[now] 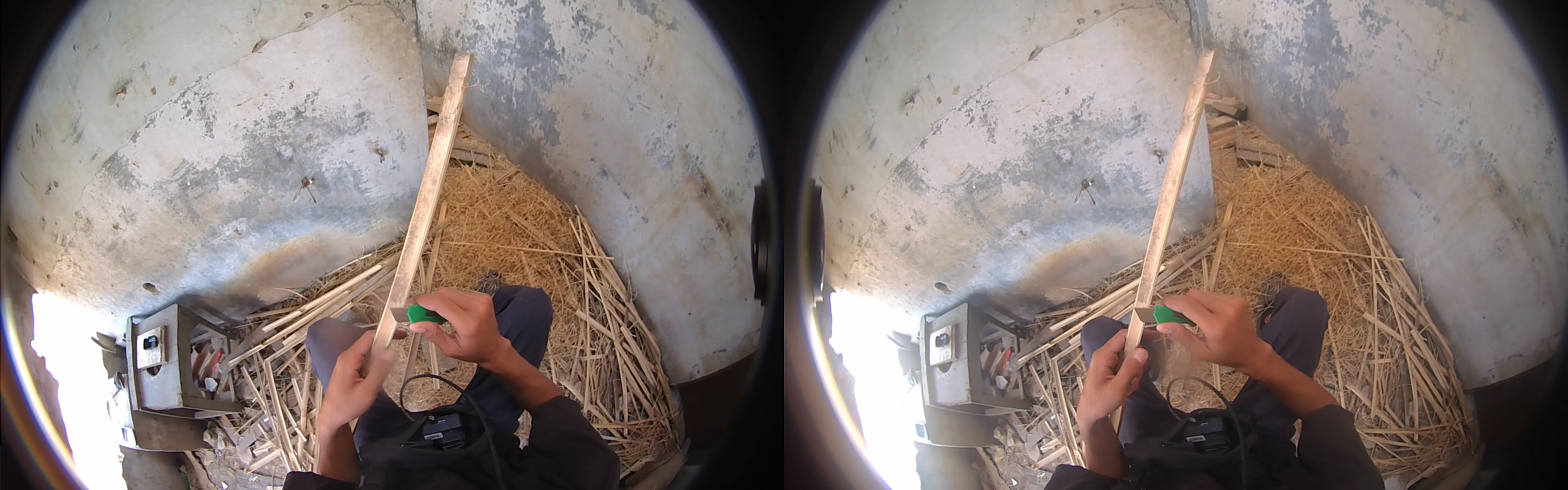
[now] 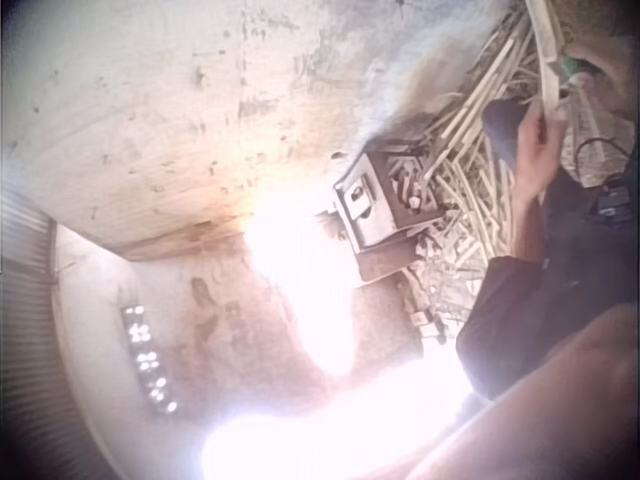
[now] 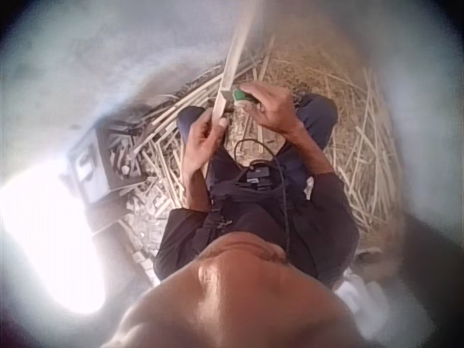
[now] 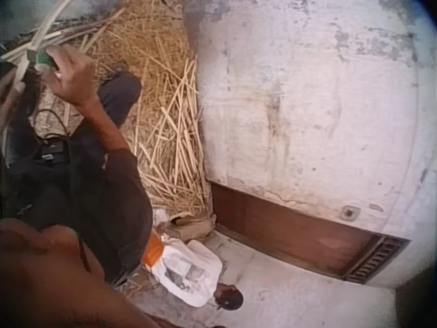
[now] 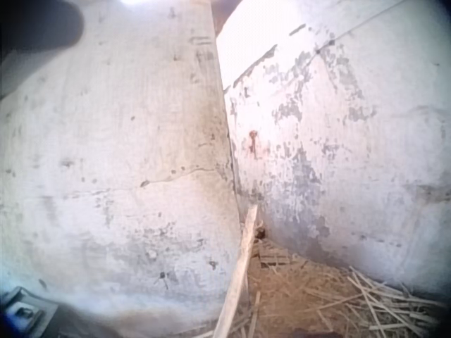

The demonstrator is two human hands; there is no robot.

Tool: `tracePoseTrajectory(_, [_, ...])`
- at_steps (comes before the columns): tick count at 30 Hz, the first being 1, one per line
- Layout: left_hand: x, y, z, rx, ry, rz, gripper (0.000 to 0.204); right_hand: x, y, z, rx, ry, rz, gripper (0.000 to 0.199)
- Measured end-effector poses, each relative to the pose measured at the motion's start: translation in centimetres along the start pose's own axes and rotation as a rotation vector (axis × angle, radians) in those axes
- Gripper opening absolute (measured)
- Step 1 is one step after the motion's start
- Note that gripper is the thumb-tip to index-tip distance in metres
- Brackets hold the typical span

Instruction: The person peels a strip of bamboo by hand using a green utility knife while sitting on a straw-covered floor.

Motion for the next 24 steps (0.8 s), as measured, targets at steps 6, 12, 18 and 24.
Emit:
tracePoseTrajectory(6, [1.4,-0.5,0.1,0.119,-0.118,-0.212,0.021,-0.2,0.9,-0.9,0.037,-0.003,0.042,0.034])
tracePoseTrajectory(12, [2.5,-0.6,0.5,0.182,-0.236,-0.356,0.016,-0.4,1.2,-1.0,0.020,0.027,0.103,0.033])
tracePoseTrajectory(18, [3.0,-0.4,1.0,0.228,-0.269,-0.436,0.024,-0.8,1.7,-1.0,0.014,0.053,0.184,0.034])
tracePoseTrajectory(24, [3.3,-0.7,1.1,0.229,-0.254,-0.438,0.027,-0.8,1.9,-0.8,0.038,0.046,0.196,0.035])
Point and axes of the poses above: each hand's wrist, its own z-axis away from the middle knuckle, its own y-axis out of the back of the hand, x = y × z, the point moved 6 cm from there along -z, towards the middle knuckle, and after that the axes turned 7 degrees about x, right-handed, at the moved point
